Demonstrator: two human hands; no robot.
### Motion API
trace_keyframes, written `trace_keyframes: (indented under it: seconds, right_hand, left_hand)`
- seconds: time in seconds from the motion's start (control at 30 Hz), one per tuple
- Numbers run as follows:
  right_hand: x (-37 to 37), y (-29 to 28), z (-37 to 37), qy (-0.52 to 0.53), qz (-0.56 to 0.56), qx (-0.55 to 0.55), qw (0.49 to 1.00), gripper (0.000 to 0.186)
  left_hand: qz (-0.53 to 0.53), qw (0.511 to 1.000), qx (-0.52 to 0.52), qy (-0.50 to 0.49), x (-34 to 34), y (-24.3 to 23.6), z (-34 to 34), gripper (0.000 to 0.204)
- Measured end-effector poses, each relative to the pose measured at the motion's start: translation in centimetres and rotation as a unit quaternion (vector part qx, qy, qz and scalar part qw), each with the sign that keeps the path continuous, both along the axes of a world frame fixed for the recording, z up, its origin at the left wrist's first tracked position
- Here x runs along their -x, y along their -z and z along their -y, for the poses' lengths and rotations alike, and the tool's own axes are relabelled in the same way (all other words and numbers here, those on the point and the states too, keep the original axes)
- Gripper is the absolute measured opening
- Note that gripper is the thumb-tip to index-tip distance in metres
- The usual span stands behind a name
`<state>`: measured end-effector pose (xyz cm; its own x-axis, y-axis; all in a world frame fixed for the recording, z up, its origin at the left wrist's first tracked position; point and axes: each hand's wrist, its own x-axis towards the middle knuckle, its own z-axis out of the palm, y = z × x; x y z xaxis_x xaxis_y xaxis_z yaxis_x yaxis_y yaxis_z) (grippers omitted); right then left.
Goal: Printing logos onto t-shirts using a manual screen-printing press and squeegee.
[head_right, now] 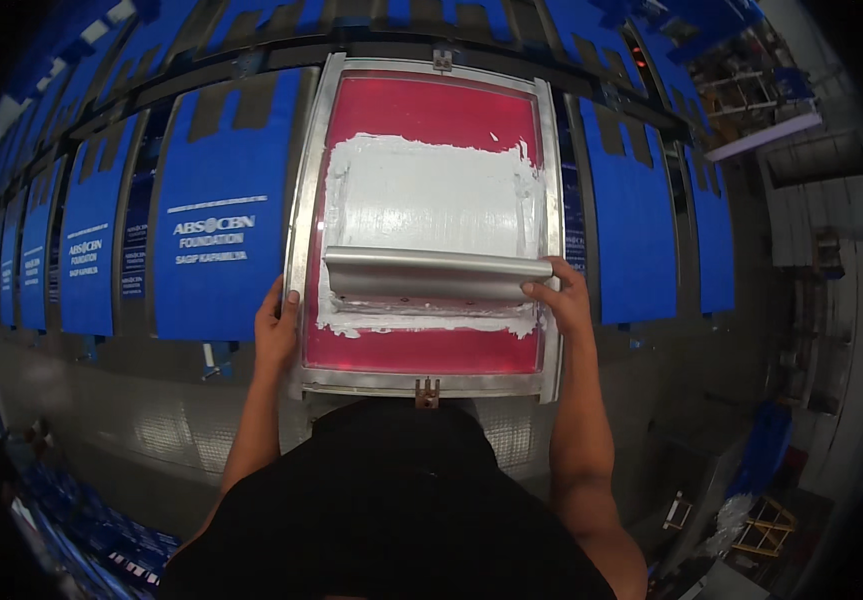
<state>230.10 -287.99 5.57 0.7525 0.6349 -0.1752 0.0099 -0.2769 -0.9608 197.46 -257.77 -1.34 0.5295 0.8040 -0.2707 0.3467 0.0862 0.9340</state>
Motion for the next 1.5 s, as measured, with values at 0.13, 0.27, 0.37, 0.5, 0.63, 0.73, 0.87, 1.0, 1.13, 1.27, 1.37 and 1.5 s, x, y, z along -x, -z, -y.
trace_keyframes:
  seconds: [0.13, 0.27, 0.37, 0.5, 0.63, 0.73, 0.87, 1.0, 1.13, 1.27, 1.37, 1.5]
  right_hand:
    - [0.2, 1.8, -0.4, 0.010, -0.027, -0.002, 1.000, 0.031]
    - [-0.8, 2.6, 0.0, -0.013, -0.028, 0.006, 1.000, 0.031]
    - [-0.4, 2.5, -0.8, 0.003, -0.030, 0.012, 0.999, 0.032]
    - [-1.5, 3.2, -1.2, 0.003, -0.018, 0.043, 0.999, 0.036]
    - [-1.8, 4.7, -0.9, -0.009, -0.019, 0.009, 1.000, 0.036]
    - [-1.5, 5.8, -0.7, -0.007, -0.023, 0.005, 1.000, 0.038]
    - [-1.2, 6.0, -0.1, 0.001, -0.033, 0.022, 0.999, 0.039]
    - [-0.9, 6.1, -0.2, -0.008, -0.031, 0.021, 0.999, 0.037]
    - [-0.7, 4.9, 0.4, -0.064, -0.015, 0.105, 0.992, 0.039]
    - [4.9, -0.9, 0.3, -0.217, 0.329, 0.364, 0.843, 0.040]
    - [8.9, -0.2, 0.5, -0.244, 0.415, 0.316, 0.818, 0.037]
    - [6.5, -1.5, -1.4, -0.255, 0.345, 0.341, 0.836, 0.035]
  left_hand:
    - [0.026, 0.999, 0.025, -0.036, 1.0, 1.2, 0.9, 0.052]
    - [-0.012, 0.999, 0.004, -0.032, 0.5, -0.2, 1.5, 0.052]
    - [-0.051, 0.998, -0.022, -0.036, 0.7, 0.0, 0.7, 0.055]
    - [-0.063, 0.997, -0.020, -0.040, -0.1, 0.2, -0.4, 0.059]
    - [-0.068, 0.997, -0.022, -0.042, 0.0, 2.2, -0.9, 0.064]
    - [-0.046, 0.998, -0.011, -0.038, 0.3, 3.2, -0.5, 0.065]
    - [-0.021, 0.999, 0.007, -0.029, 0.5, 3.4, 0.0, 0.063]
    - [-0.045, 0.998, 0.016, -0.041, 0.6, 4.0, 0.0, 0.063]
    - [-0.094, 0.990, -0.105, -0.019, 0.8, 4.0, -0.2, 0.062]
    - [-0.047, 0.892, -0.420, 0.160, -0.4, -5.2, 3.2, 0.054]
    - [-0.071, 0.832, -0.473, 0.282, -3.3, -8.7, 5.0, 0.042]
    - [-0.241, 0.762, -0.416, 0.434, -6.9, -8.4, 2.7, 0.027]
